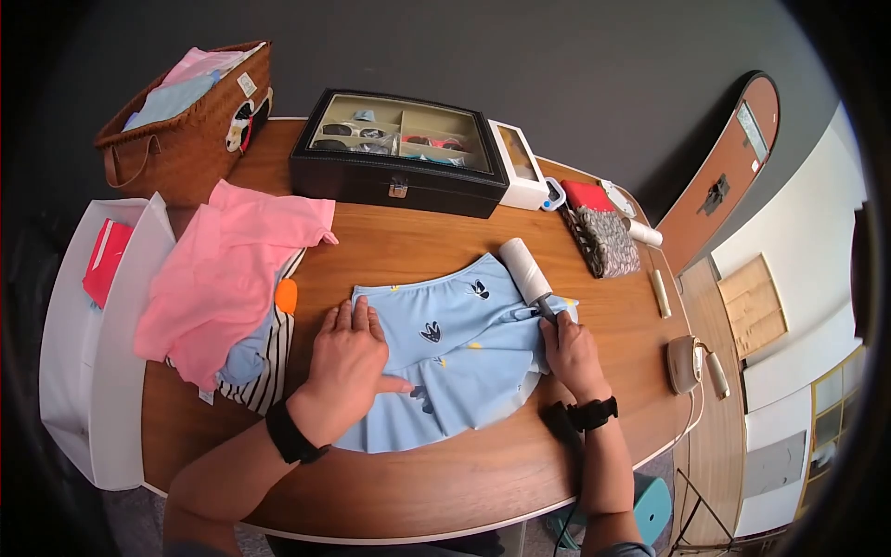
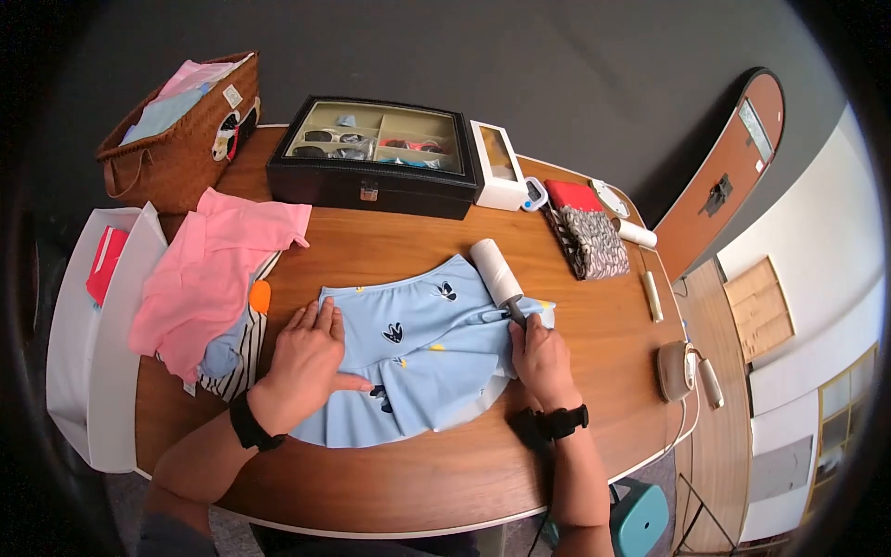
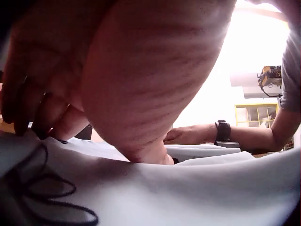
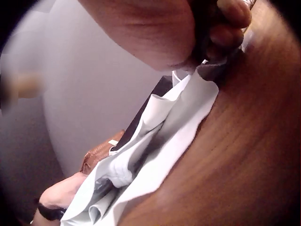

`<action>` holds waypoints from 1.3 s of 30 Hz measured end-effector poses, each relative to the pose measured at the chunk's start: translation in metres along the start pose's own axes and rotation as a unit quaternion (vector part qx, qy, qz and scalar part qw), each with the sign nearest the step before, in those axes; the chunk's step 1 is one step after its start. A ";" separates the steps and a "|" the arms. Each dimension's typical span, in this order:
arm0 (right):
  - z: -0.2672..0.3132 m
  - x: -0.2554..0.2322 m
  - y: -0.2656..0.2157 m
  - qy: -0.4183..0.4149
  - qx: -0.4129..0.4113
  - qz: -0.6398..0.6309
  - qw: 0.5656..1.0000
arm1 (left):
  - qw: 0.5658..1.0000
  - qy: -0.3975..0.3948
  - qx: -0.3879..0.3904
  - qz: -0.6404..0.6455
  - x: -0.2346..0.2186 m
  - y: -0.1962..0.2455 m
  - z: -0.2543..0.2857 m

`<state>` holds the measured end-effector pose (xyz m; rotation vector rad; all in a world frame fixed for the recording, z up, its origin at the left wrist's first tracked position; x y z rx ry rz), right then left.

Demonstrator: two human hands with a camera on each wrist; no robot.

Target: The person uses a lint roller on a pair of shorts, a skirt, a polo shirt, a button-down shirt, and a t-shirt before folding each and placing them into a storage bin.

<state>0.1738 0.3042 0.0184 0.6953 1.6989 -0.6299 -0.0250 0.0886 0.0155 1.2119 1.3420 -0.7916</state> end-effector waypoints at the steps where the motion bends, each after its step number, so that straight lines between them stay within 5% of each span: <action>1: -0.001 0.000 -0.002 0.002 -0.001 0.000 1.000 | 1.000 0.002 0.000 -0.001 -0.002 0.000 0.000; 7: 0.005 -0.032 -0.014 0.063 0.030 -0.080 0.994 | 0.999 -0.027 -0.002 0.027 0.001 -0.001 0.000; 11: 0.031 -0.035 -0.074 -0.116 -0.127 -0.133 0.976 | 0.998 -0.024 -0.048 0.019 0.006 -0.010 0.002; 15: 0.043 -0.027 -0.096 -0.155 -0.214 -0.158 0.951 | 0.995 -0.019 -0.098 -0.014 0.003 -0.023 0.001; 19: 0.030 -0.008 -0.068 -0.164 -0.125 -0.118 0.971 | 0.995 -0.017 -0.100 -0.025 0.004 -0.021 0.002; 21: 0.013 -0.011 -0.028 -0.046 -0.021 -0.070 0.996 | 0.992 -0.026 -0.106 -0.058 0.003 -0.022 0.000; 24: 0.003 -0.013 0.027 0.025 0.102 0.024 0.994 | 0.993 -0.038 -0.099 -0.058 0.003 -0.021 -0.001; 29: 0.002 -0.013 0.066 0.036 0.161 0.056 0.985 | 0.994 -0.022 -0.093 -0.051 0.004 -0.021 0.001; 33: 0.005 -0.044 0.019 0.108 0.066 -0.089 0.988 | 0.995 -0.025 -0.091 -0.042 0.000 -0.020 0.000; 35: 0.011 -0.044 -0.018 0.027 0.016 -0.186 0.982 | 0.996 -0.021 -0.084 -0.036 -0.002 -0.020 -0.001; 37: 0.023 -0.048 -0.067 -0.034 -0.123 -0.195 0.972 | 0.996 -0.025 -0.075 -0.030 0.002 -0.019 0.000; 39: 0.029 -0.040 -0.081 -0.076 -0.165 -0.169 0.969 | 0.997 -0.012 -0.074 -0.035 0.002 -0.019 0.001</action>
Point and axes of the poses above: each hand's wrist, its own z-axis away from the middle knuckle, its own x-axis out of the palm, y = z × x, the point moved 10 cm from there along -z, towards the middle knuckle, and after that the axes turned 9 degrees about z, right-handed, at the moved point
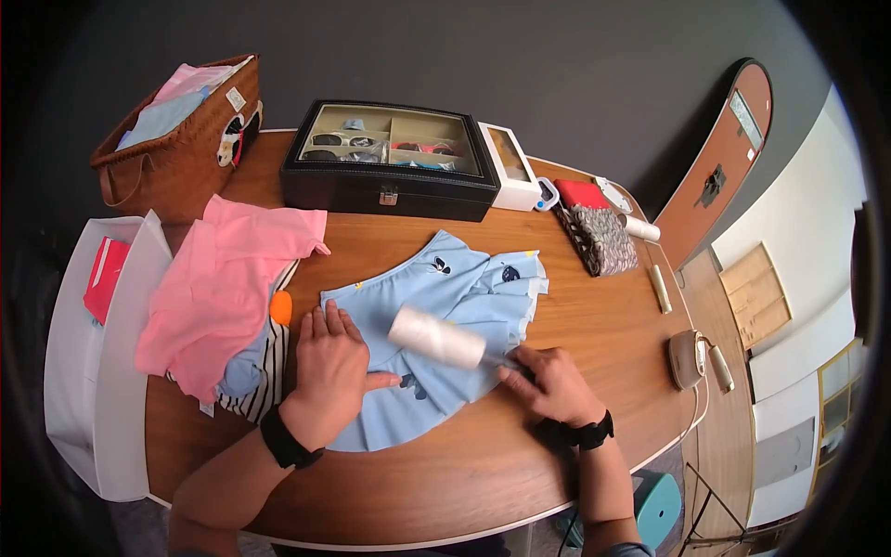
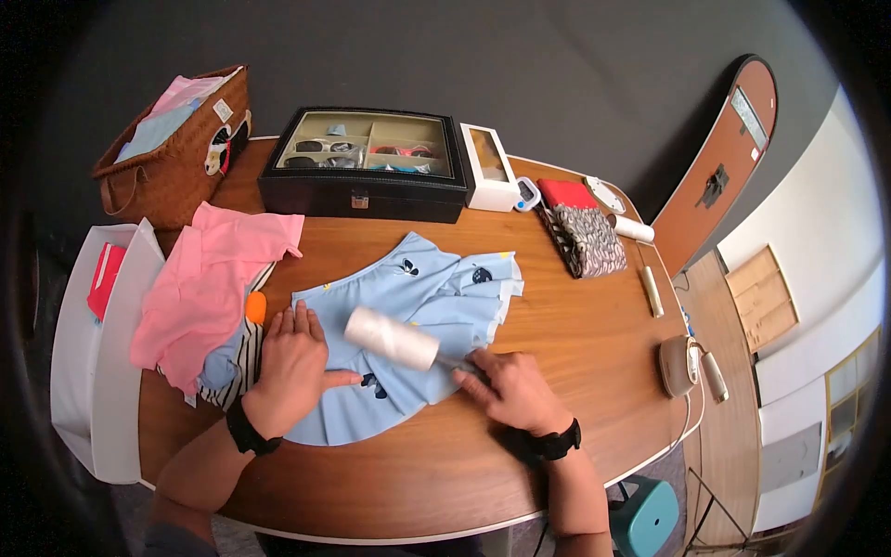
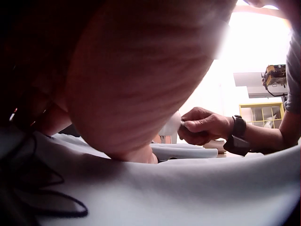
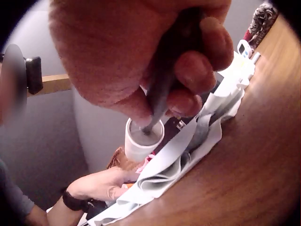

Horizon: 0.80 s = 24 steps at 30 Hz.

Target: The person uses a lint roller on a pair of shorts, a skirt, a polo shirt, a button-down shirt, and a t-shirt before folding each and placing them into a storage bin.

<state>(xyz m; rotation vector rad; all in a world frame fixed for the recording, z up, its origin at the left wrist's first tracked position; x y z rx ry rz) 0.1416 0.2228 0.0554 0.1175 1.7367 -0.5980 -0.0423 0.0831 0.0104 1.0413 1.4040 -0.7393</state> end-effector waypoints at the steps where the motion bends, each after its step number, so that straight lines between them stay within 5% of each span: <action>1: 0.001 0.010 -0.007 -0.051 -0.036 0.024 0.998 | 1.000 -0.001 0.000 0.000 0.001 0.000 0.000; 6: 0.000 0.009 0.058 -0.032 0.128 0.064 0.989 | 0.999 -0.006 0.002 -0.032 0.000 0.001 -0.001; 8: 0.012 -0.009 0.107 0.074 0.236 0.135 0.959 | 1.000 -0.011 0.001 -0.016 0.000 0.001 -0.002; 11: 0.021 -0.020 0.137 0.124 0.294 0.176 0.931 | 1.000 -0.020 -0.002 0.004 0.002 0.001 -0.001; 16: 0.014 -0.026 0.090 0.137 0.207 -0.032 0.968 | 1.000 -0.016 -0.006 0.010 0.002 -0.002 -0.002; 20: 0.007 0.003 -0.002 -0.046 0.014 -0.061 0.997 | 1.000 -0.019 0.006 0.011 0.001 -0.001 -0.002; 21: 0.010 0.020 -0.011 -0.127 -0.006 -0.022 0.992 | 1.000 -0.018 0.009 0.009 0.001 0.001 -0.001; 24: 0.015 0.036 0.007 -0.166 0.030 -0.035 0.985 | 0.999 -0.014 0.019 0.023 0.000 0.000 -0.001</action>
Point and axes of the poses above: each hand's wrist, its own z-axis away from the middle knuckle, its own x-axis out of the palm, y = z × x, the point moved 10 cm from there along -z, towards the middle knuckle, and after that the axes turned 9 degrees about z, right-handed, at the moved point
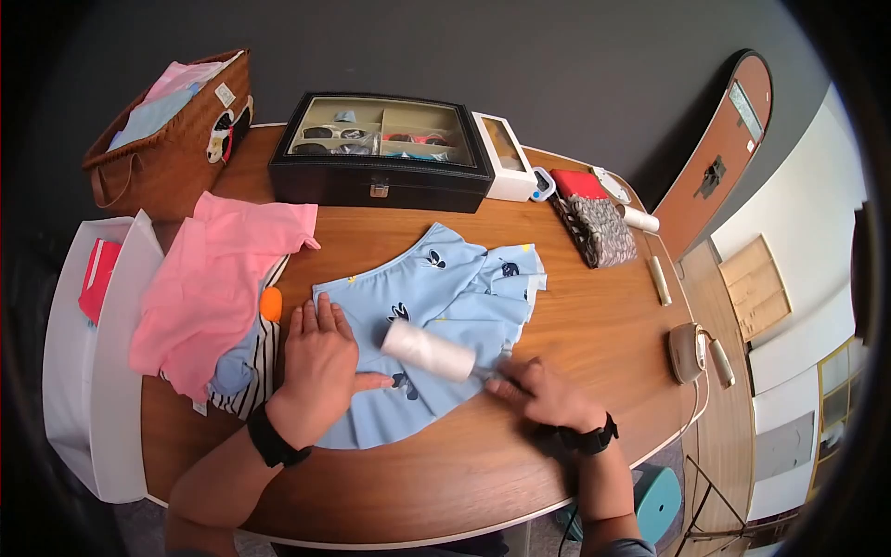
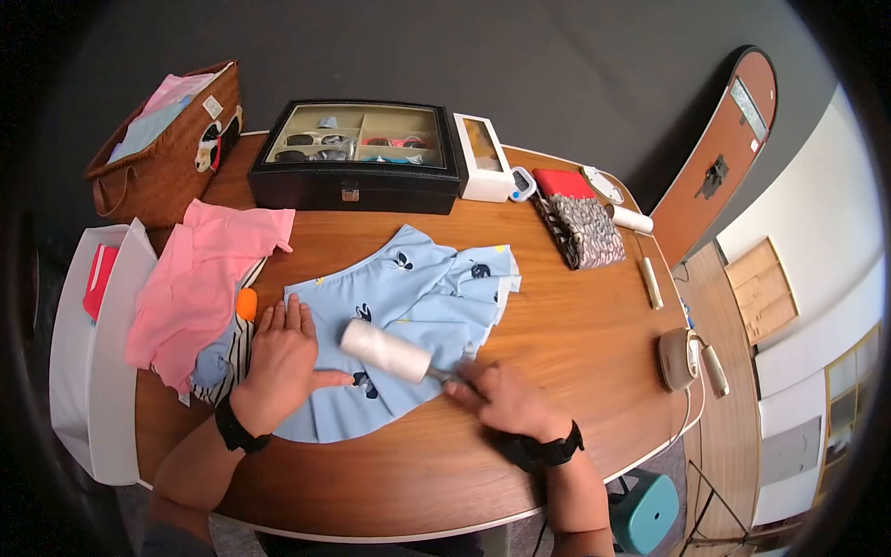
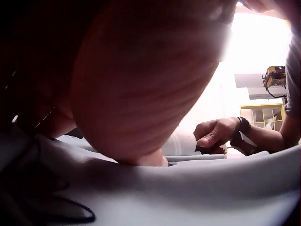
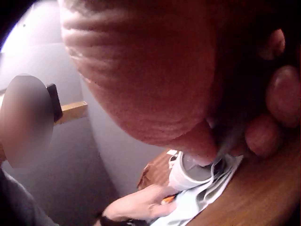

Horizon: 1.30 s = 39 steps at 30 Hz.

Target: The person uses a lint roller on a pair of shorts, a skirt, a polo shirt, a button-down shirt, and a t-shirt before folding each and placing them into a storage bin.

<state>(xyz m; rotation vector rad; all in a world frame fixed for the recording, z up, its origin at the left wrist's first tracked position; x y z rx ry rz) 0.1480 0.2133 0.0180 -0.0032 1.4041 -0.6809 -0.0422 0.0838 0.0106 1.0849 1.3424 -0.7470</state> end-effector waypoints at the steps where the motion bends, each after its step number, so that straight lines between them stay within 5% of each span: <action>1: 0.001 -0.008 0.008 0.017 0.020 -0.005 1.000 | 1.000 0.002 0.001 0.000 -0.001 0.000 0.000; 9: 0.022 -0.043 0.124 0.157 0.268 0.081 0.947 | 1.000 -0.012 -0.006 -0.015 0.006 -0.001 0.000; 12: 0.022 -0.053 0.117 0.201 0.265 0.178 0.926 | 1.000 -0.011 -0.003 -0.003 0.006 -0.001 -0.001; 16: 0.019 -0.058 0.105 0.240 0.263 0.143 0.923 | 1.000 0.006 0.016 0.012 0.003 -0.002 0.001; 19: 0.016 -0.067 0.064 0.250 0.181 0.111 0.945 | 0.998 -0.014 0.022 0.052 0.004 0.000 0.002; 21: 0.004 -0.047 0.040 0.158 0.096 -0.037 0.982 | 0.998 -0.017 0.017 0.050 0.005 0.000 0.001; 25: -0.005 -0.017 0.002 0.072 -0.029 0.013 0.997 | 0.998 -0.022 0.017 0.049 0.004 0.001 -0.001; 28: -0.006 -0.015 0.022 0.031 0.035 0.016 0.999 | 0.998 -0.036 0.009 0.046 0.009 -0.001 0.001; 32: 0.007 -0.044 0.082 0.189 0.175 0.096 0.961 | 0.998 -0.040 0.010 0.049 0.008 0.000 -0.002; 35: 0.013 -0.058 0.108 0.296 0.216 0.114 0.923 | 0.999 -0.033 0.005 0.016 0.012 -0.003 -0.002; 39: 0.006 -0.057 0.085 0.263 0.190 -0.023 0.946 | 0.999 -0.031 0.017 0.003 0.015 -0.002 -0.002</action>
Point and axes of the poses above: each hand's wrist, its own z-axis away from the middle knuckle, its own x-axis out of the palm, y = z × x, the point moved 10 cm from there along -z, towards the middle knuckle, and after that the axes turned 9 degrees about z, right-handed, at the moved point
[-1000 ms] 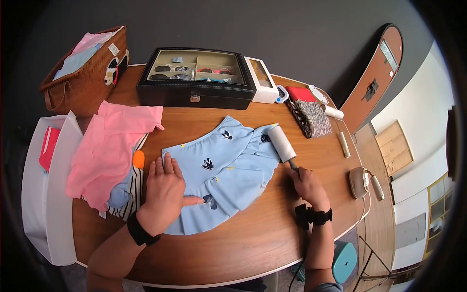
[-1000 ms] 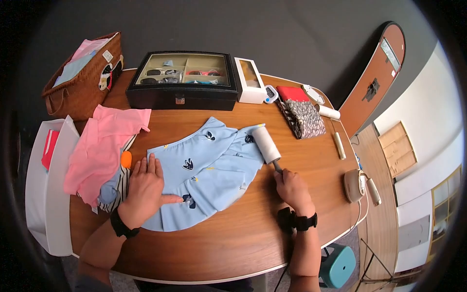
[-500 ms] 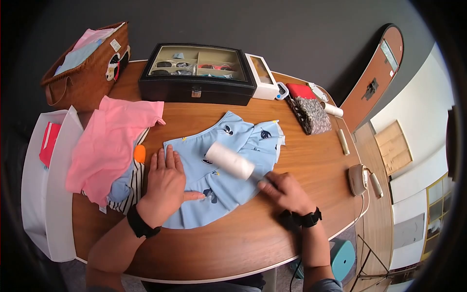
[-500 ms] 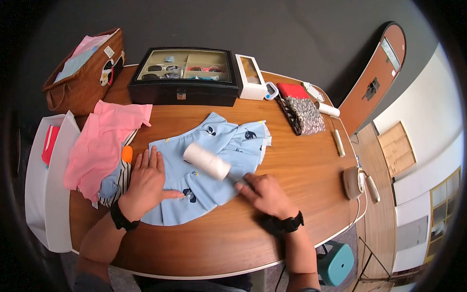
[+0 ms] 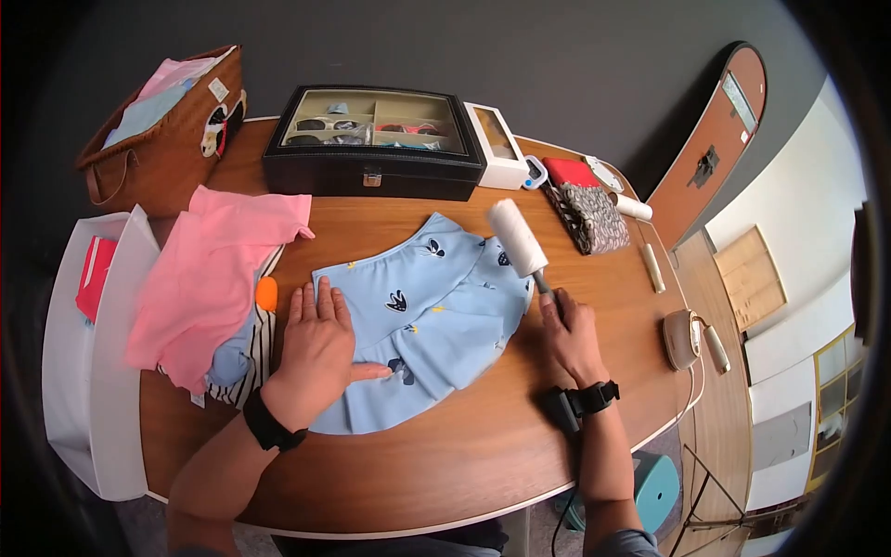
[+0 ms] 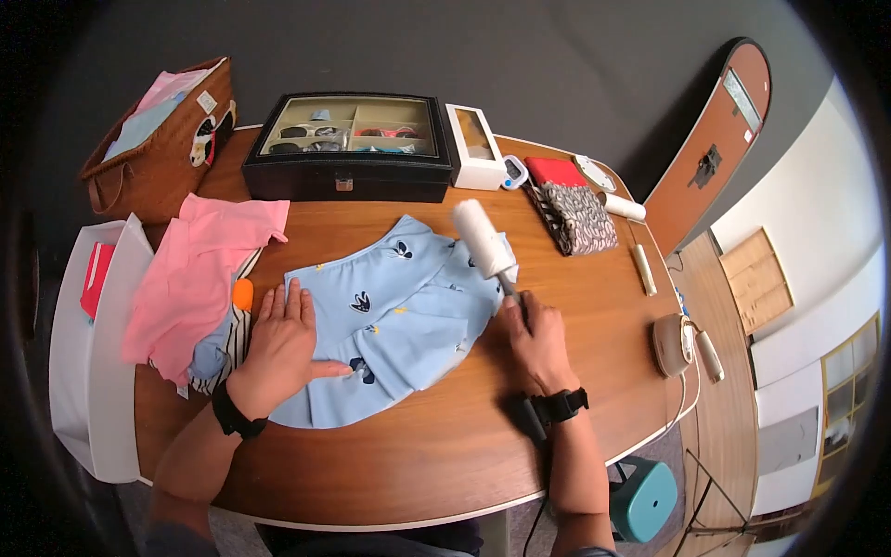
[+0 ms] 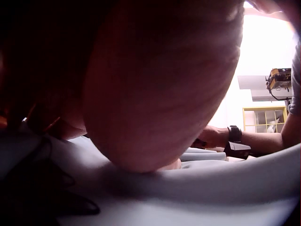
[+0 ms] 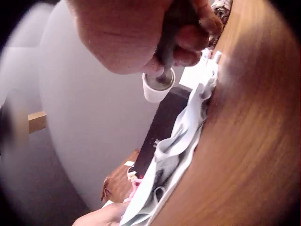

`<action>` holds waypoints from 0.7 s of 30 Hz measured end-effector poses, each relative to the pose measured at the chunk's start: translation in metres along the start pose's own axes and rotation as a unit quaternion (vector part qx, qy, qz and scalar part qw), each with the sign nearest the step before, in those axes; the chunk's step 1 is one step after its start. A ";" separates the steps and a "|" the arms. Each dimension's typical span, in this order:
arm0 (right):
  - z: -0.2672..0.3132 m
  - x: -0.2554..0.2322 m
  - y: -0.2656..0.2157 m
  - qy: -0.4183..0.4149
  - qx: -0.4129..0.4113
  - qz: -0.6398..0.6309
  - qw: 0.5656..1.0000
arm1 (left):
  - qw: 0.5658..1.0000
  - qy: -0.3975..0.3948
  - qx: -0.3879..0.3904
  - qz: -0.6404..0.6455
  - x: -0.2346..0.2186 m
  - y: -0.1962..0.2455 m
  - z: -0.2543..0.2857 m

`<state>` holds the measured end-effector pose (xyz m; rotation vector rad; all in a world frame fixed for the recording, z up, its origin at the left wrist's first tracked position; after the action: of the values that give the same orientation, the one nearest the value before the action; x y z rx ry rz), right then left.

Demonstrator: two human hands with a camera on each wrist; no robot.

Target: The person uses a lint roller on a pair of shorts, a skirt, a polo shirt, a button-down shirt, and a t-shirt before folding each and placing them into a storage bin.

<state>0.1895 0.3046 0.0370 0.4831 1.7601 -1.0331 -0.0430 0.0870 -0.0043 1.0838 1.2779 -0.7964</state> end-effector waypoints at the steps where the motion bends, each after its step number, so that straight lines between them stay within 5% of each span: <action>1: 0.006 0.000 -0.010 -0.002 0.000 0.002 1.000 | 1.000 -0.001 -0.001 0.002 0.001 0.000 0.001; 3: 0.020 0.015 -0.049 -0.074 -0.084 -0.105 0.988 | 0.999 0.029 0.025 0.030 -0.010 0.003 0.002; 7: 0.035 0.031 -0.096 -0.068 -0.228 -0.064 0.969 | 0.997 0.016 0.044 0.062 -0.036 -0.002 -0.007; 13: 0.030 0.038 -0.100 -0.053 -0.237 -0.079 0.967 | 0.953 0.076 -0.007 0.294 -0.051 -0.042 -0.022; 17: 0.036 0.046 -0.113 -0.053 -0.280 -0.018 0.958 | 0.882 0.145 0.073 0.443 -0.045 -0.049 -0.027; 19: 0.040 0.054 -0.117 -0.067 -0.278 0.043 0.957 | 0.874 0.111 0.046 0.470 -0.042 -0.047 -0.027; 21: 0.041 0.055 -0.120 -0.074 -0.283 0.035 0.956 | 0.902 -0.014 -0.031 0.431 -0.019 -0.048 -0.027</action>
<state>0.1033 0.1969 0.0327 0.1007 1.7888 -0.4609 -0.0996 0.0948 0.0069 1.4107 0.6605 -0.0908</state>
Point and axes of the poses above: each hand's wrist, its own z-axis away from the middle knuckle, its own x-axis out of the palm, y = z × x, the point moved 10 cm from there along -z, towards the middle knuckle, and after that the axes turned 9 degrees about z, right-handed, at the moved point
